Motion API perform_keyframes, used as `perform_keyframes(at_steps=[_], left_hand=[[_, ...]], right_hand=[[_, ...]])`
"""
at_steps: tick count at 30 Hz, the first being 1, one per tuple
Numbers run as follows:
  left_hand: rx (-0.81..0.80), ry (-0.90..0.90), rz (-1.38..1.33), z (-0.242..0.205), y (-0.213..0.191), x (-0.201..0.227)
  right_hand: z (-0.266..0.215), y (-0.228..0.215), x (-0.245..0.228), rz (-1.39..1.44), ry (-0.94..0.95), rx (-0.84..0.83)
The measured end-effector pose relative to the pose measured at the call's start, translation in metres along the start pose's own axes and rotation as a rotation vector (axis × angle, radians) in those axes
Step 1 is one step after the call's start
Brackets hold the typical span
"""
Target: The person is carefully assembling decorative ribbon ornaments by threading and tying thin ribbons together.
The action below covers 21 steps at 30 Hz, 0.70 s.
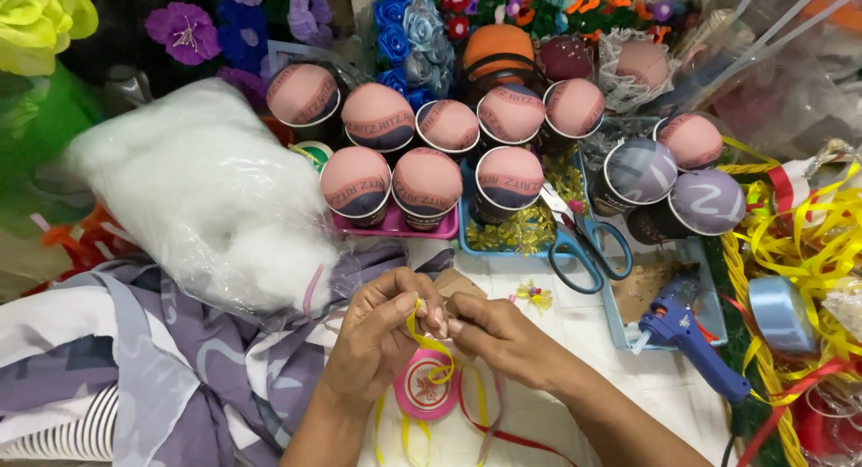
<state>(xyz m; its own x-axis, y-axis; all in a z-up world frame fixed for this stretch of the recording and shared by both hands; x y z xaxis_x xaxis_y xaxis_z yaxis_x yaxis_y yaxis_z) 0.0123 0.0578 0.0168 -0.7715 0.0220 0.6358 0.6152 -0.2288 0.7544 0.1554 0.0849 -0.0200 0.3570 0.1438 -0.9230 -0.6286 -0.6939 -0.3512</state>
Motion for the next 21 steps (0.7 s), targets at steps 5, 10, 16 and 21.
perform_keyframes(at_steps=[5,10,16,21], left_hand=[[0.023,-0.002,-0.049,0.0,-0.003,-0.002],[0.027,-0.001,0.019,0.001,0.001,-0.002],[0.022,-0.017,0.071,0.003,-0.007,-0.011],[0.02,-0.045,0.082,0.003,-0.012,-0.016]], right_hand=[[-0.007,-0.032,-0.01,0.132,-0.021,0.188],[-0.016,-0.058,0.003,0.408,-0.132,0.458],[-0.018,-0.081,0.039,1.119,-0.107,0.503],[-0.023,-0.104,0.053,1.28,-0.076,0.627]])
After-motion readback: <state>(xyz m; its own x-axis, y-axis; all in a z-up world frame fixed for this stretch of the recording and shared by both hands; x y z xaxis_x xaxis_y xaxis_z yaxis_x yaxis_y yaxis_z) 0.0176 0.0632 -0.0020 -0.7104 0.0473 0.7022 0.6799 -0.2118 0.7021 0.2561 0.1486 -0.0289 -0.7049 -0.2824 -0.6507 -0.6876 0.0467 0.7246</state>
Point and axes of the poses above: each hand's wrist, its own z-axis towards the middle knuckle, its own y-axis out of the palm, x = y × z, the point moved 6 cm from there along z, towards the middle knuckle, and after that the axes turned 1 degree about -z, right-handed, at the moved point
